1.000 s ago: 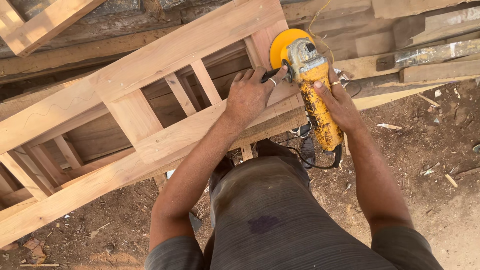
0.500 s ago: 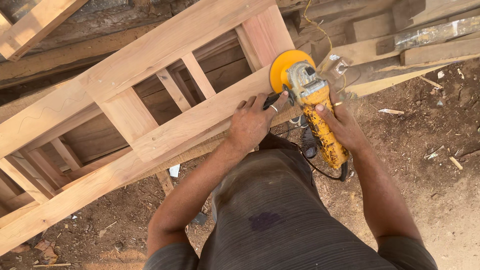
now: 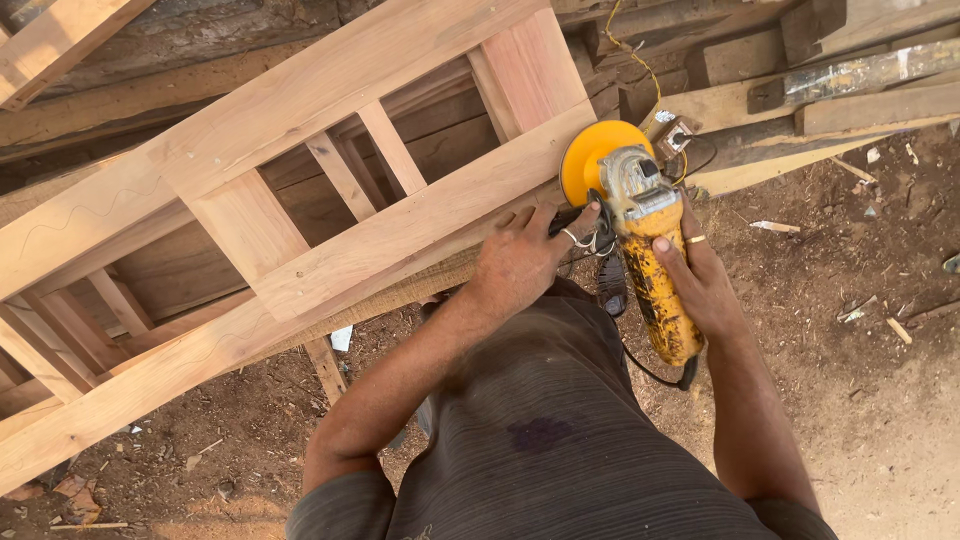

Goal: The person uses an angle grinder with a sanding disc to smooth the edges and surfaces of a wooden frame. They move the tool along the frame's edges and corners, then flip the frame to work on the other side.

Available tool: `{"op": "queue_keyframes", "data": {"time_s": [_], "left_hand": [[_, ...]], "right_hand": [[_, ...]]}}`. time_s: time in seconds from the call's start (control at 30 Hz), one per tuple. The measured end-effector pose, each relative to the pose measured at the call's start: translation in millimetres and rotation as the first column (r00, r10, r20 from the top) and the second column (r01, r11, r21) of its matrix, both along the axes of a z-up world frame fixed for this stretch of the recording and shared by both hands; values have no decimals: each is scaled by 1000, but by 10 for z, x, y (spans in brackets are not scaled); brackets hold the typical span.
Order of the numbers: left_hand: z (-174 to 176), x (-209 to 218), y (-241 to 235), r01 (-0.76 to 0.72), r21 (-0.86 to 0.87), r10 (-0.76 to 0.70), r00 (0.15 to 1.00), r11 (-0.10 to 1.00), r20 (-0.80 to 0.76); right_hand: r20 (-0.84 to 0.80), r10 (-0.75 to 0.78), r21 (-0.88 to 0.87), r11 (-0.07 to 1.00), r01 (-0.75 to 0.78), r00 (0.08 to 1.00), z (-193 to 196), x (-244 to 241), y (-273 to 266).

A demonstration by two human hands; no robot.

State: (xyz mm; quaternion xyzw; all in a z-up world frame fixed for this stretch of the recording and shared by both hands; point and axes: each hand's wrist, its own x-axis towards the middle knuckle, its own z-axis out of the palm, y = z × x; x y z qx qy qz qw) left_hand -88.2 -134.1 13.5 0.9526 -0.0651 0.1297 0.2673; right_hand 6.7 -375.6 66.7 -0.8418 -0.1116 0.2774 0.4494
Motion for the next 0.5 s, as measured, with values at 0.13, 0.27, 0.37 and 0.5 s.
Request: {"op": "queue_keyframes", "data": {"time_s": [0.13, 0.27, 0.37, 0.5], "left_hand": [[-86, 194, 293, -99, 74, 100, 995, 992, -23], [-274, 517, 725, -249, 119, 252, 968, 961, -10], [-328, 790, 1092, -444, 106, 428, 892, 890, 144], [-376, 702, 1468, -601, 120, 585, 798, 790, 147]], "right_hand": [[149, 154, -4, 988, -155, 977, -71, 296, 406], [2, 127, 124, 984, -126, 992, -84, 705, 941], [86, 320, 305, 893, -330, 944, -27, 921, 1487], [75, 440, 305, 844, -440, 895, 7, 951, 2122]]}}
